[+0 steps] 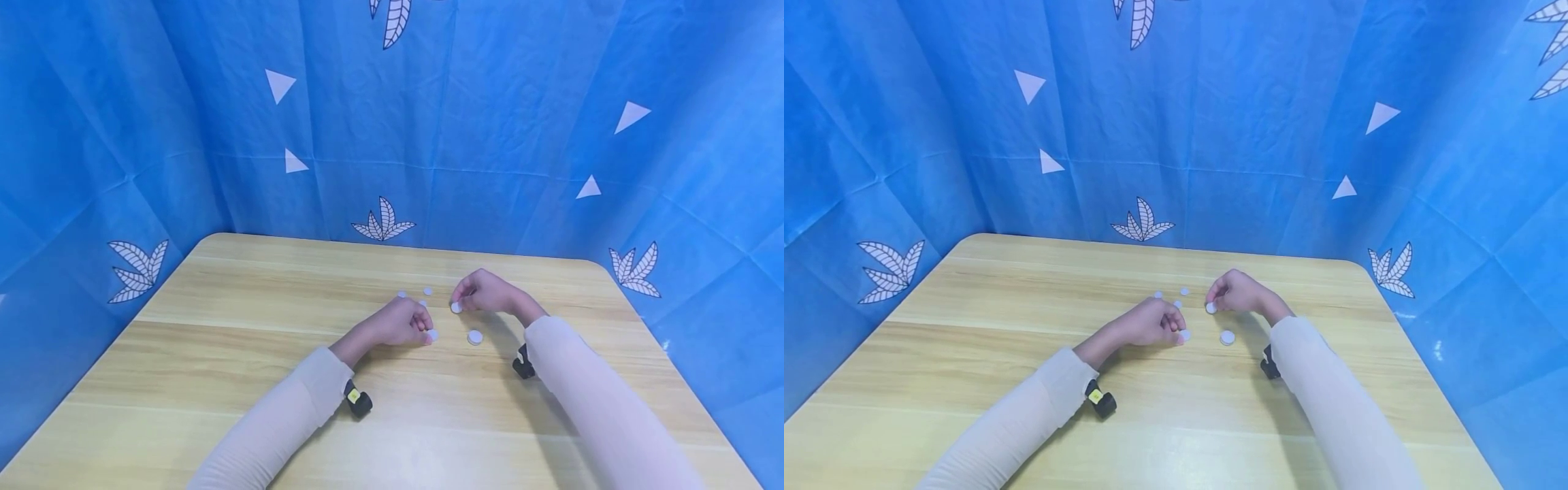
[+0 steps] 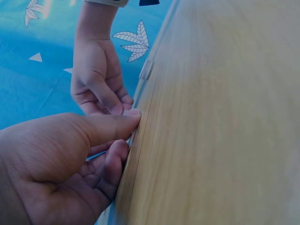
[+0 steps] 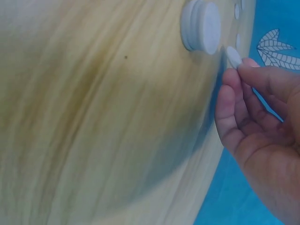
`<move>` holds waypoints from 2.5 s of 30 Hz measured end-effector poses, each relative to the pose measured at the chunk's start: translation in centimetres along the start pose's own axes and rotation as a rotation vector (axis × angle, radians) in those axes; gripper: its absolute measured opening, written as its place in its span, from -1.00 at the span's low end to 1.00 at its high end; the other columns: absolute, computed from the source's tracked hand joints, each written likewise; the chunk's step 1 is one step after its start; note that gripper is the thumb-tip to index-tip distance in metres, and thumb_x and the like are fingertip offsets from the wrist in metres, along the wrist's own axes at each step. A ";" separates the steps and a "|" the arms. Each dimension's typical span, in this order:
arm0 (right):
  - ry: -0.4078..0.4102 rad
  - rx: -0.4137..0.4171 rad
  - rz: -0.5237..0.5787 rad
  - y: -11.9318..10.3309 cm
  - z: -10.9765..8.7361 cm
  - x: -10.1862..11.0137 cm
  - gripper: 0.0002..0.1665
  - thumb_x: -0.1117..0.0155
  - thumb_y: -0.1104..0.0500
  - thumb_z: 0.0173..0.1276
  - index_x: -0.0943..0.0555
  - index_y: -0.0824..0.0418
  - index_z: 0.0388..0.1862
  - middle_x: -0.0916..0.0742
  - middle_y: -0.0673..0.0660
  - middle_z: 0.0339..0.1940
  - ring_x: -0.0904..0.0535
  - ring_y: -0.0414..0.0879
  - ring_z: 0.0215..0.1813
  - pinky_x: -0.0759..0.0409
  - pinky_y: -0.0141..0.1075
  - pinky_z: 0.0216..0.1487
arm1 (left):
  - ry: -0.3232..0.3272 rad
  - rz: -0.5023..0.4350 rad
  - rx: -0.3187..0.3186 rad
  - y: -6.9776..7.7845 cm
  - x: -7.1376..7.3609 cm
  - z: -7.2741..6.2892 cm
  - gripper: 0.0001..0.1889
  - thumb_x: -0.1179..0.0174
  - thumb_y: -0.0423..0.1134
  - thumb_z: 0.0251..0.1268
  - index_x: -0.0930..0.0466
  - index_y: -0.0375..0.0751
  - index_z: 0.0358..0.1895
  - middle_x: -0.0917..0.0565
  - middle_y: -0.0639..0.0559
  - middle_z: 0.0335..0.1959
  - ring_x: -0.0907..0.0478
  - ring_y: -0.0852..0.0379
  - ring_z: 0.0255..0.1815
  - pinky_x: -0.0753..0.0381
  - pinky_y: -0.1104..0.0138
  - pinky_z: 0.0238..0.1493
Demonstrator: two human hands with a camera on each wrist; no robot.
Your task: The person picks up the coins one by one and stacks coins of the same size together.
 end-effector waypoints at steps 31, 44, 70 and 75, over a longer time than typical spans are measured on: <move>-0.060 0.049 -0.031 -1.7 -1.8 -2.4 -0.87 -0.40 0.34 0.34 -0.74 0.30 -0.15 -0.80 0.10 -0.21 -0.70 -0.06 -0.11 -0.66 -0.12 0.08 | 0.004 0.010 -0.002 -0.1 0.1 0.1 -0.86 -0.50 -0.25 0.19 -0.73 -0.07 -0.24 -0.68 0.16 -0.39 -0.61 0.22 -0.31 -0.64 0.41 -0.19; -0.066 0.093 -0.019 -2.6 -2.1 -3.5 -0.87 -0.40 0.31 0.37 -0.74 0.30 -0.13 -0.80 0.11 -0.21 -0.71 -0.07 -0.11 -0.65 -0.15 0.07 | -0.002 -0.001 0.001 -0.2 0.1 0.1 -0.85 -0.51 -0.27 0.17 -0.71 -0.06 -0.26 -0.68 0.15 -0.38 -0.61 0.21 -0.29 -0.63 0.41 -0.17; -0.038 -0.044 0.192 -2.4 -2.0 -5.2 -0.84 -0.32 0.47 0.27 -0.70 0.43 -0.16 -0.79 0.22 -0.30 -0.63 -0.10 -0.34 -0.63 -0.27 -0.28 | 0.017 0.036 -0.024 0.0 0.2 0.5 -0.81 -0.54 -0.28 0.13 -0.73 -0.15 -0.24 -0.68 0.17 -0.37 -0.62 0.24 -0.31 -0.64 0.44 -0.17; -0.002 -0.110 0.211 -2.0 -1.7 -5.4 -0.85 -0.29 0.49 0.27 -0.71 0.42 -0.19 -0.77 0.19 -0.32 -0.62 -0.12 -0.35 -0.66 -0.28 -0.27 | 0.018 0.052 -0.020 0.1 0.2 0.3 -0.82 -0.54 -0.27 0.14 -0.73 -0.16 -0.24 -0.69 0.16 -0.38 -0.62 0.24 -0.30 -0.64 0.44 -0.16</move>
Point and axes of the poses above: each hand's wrist, its own z-axis towards the middle knuckle, its own x-axis out of the back of the hand, y = z × x, the point moved 10 cm from there along z, towards the middle knuckle
